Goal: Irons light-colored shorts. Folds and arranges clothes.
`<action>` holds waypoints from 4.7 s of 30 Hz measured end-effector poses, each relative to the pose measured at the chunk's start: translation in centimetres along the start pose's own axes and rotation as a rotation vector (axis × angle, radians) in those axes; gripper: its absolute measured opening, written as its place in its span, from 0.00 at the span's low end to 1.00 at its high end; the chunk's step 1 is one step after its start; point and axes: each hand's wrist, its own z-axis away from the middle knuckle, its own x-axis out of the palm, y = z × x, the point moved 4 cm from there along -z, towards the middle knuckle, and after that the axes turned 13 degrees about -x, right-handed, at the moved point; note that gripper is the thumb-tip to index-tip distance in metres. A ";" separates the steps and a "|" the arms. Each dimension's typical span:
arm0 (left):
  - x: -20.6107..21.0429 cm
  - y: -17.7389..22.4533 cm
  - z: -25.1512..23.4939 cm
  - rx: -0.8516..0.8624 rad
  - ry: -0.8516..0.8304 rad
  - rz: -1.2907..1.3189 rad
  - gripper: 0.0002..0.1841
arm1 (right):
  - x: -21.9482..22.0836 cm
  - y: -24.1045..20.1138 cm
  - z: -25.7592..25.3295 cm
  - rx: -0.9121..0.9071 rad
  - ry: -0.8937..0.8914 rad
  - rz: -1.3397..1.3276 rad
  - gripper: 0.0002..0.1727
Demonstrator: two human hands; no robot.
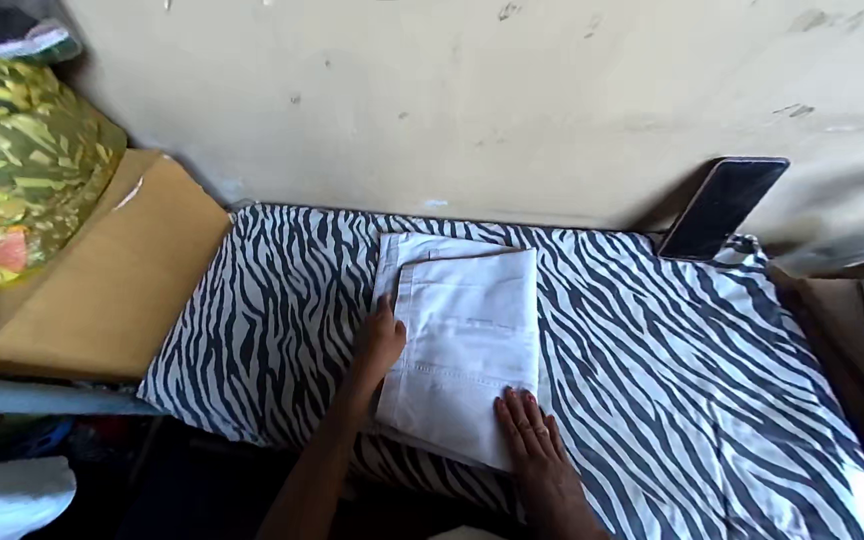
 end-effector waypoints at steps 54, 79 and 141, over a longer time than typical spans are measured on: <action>17.2 0.2 14.4 0.795 0.257 -0.203 0.39 | -21.8 17.2 3.1 0.710 -0.217 0.059 0.38; 1.4 -1.9 18.2 0.758 0.573 0.176 0.15 | -9.1 3.2 -4.2 0.210 -0.598 -0.077 0.16; 6.8 -4.9 4.3 0.042 -0.048 0.576 0.25 | -7.3 17.8 -23.4 0.180 -0.643 0.056 0.14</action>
